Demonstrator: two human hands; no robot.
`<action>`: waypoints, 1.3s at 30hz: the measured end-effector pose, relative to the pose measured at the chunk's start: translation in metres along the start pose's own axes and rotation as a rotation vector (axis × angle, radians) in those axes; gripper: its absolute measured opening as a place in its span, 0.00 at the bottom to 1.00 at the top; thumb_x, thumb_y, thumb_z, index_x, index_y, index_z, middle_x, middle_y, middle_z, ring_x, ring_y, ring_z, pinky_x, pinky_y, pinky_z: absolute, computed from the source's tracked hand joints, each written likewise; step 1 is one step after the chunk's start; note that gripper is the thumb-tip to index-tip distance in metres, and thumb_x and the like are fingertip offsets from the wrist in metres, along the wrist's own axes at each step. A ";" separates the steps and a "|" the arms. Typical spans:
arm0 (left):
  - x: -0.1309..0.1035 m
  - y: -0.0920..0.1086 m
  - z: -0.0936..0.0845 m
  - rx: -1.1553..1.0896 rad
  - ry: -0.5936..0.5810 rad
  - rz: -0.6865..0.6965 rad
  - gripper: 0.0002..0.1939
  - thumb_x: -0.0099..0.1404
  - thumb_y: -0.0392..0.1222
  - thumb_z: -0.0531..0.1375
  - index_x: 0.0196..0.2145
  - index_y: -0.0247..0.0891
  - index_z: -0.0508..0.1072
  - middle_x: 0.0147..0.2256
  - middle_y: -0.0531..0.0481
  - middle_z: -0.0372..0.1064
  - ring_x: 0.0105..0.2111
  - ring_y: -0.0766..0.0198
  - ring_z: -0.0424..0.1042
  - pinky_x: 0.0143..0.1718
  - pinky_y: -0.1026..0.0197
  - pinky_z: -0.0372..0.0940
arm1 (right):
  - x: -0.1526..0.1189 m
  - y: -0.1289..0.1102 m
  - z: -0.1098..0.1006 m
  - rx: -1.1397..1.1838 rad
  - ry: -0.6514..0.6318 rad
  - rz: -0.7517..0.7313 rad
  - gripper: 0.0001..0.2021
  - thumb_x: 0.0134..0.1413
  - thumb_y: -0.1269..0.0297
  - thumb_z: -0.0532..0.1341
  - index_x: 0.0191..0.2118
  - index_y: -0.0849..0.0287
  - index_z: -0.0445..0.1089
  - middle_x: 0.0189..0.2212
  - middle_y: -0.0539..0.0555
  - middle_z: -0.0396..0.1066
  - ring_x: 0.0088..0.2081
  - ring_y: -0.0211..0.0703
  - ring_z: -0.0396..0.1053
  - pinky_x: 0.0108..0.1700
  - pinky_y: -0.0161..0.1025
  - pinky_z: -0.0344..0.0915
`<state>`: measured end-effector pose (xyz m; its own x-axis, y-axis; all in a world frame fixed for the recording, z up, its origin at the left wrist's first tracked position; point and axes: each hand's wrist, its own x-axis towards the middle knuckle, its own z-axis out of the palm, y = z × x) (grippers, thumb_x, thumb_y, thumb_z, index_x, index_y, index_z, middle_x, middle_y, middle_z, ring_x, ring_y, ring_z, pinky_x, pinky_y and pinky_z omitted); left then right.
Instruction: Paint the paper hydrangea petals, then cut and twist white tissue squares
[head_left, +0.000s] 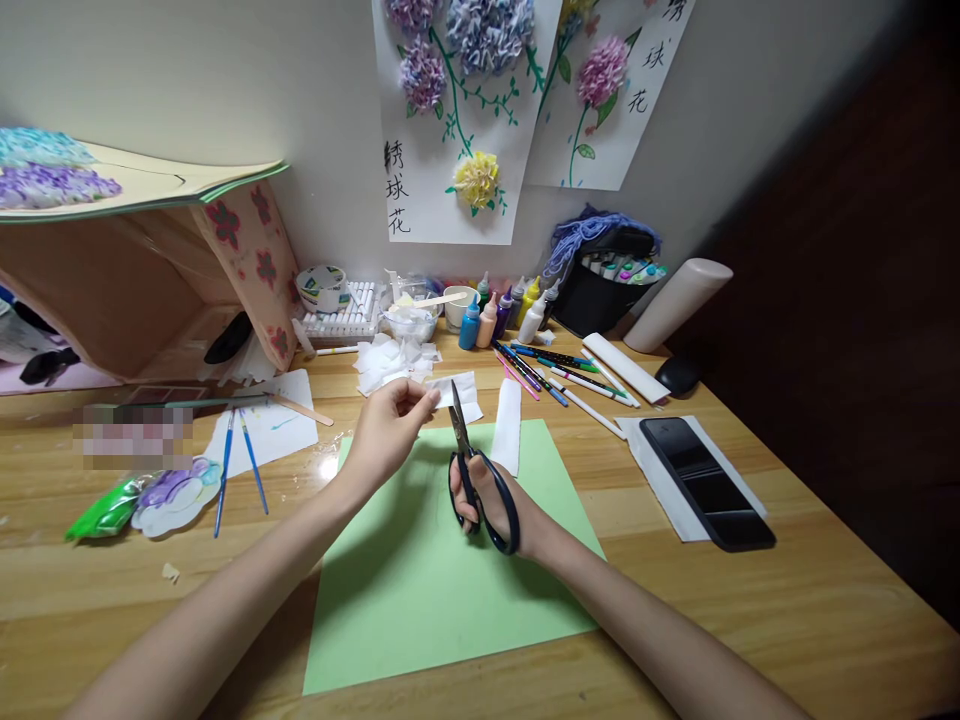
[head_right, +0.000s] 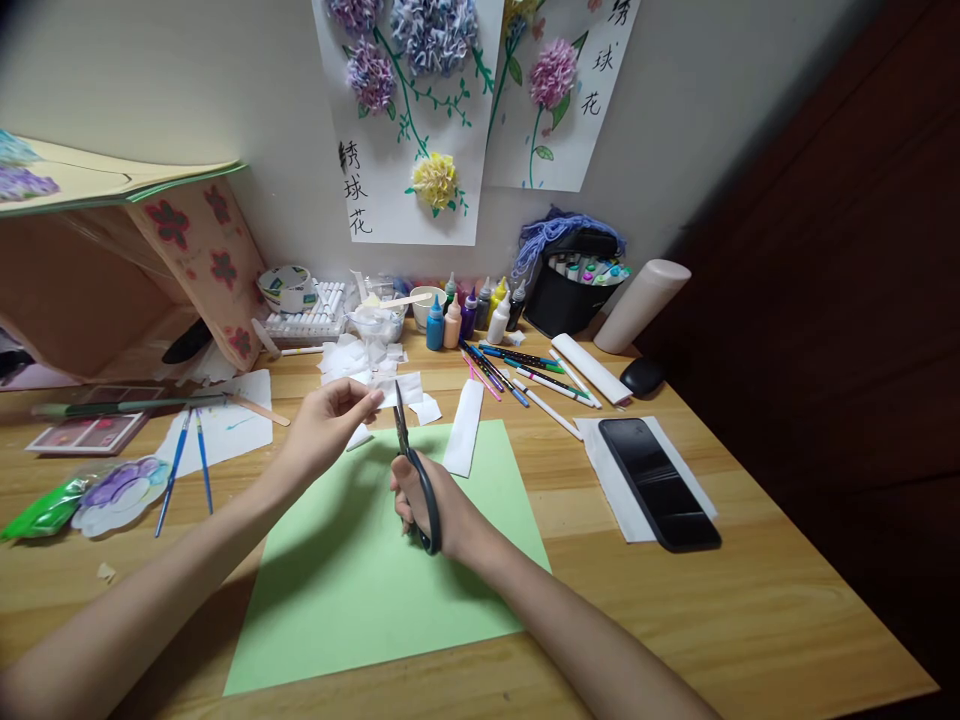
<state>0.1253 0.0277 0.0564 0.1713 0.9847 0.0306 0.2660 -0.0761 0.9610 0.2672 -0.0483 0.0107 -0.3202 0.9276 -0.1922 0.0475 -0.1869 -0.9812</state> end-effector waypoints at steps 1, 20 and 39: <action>0.000 0.000 0.000 0.001 0.000 -0.002 0.17 0.54 0.54 0.61 0.26 0.35 0.68 0.24 0.51 0.68 0.24 0.67 0.66 0.26 0.65 0.60 | 0.000 0.000 0.000 0.004 0.007 -0.001 0.32 0.44 0.29 0.43 0.30 0.58 0.56 0.15 0.42 0.53 0.16 0.31 0.54 0.22 0.33 0.61; 0.001 0.000 0.000 -0.099 -0.138 -0.099 0.17 0.51 0.52 0.63 0.25 0.33 0.68 0.21 0.53 0.65 0.23 0.69 0.63 0.28 0.65 0.58 | -0.002 -0.009 -0.003 -0.048 0.064 0.024 0.36 0.35 0.24 0.42 0.28 0.57 0.56 0.12 0.43 0.55 0.15 0.33 0.56 0.20 0.34 0.61; 0.015 -0.028 0.005 0.816 -0.068 0.045 0.14 0.61 0.48 0.54 0.33 0.35 0.71 0.34 0.41 0.70 0.34 0.55 0.68 0.31 0.60 0.58 | 0.011 -0.032 -0.044 0.440 0.331 0.236 0.38 0.43 0.28 0.29 0.19 0.58 0.57 0.04 0.46 0.54 0.07 0.34 0.55 0.12 0.33 0.61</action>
<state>0.1250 0.0439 0.0289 0.2480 0.9685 0.0222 0.8595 -0.2306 0.4562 0.3037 -0.0179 0.0395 -0.0338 0.8831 -0.4680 -0.3375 -0.4509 -0.8263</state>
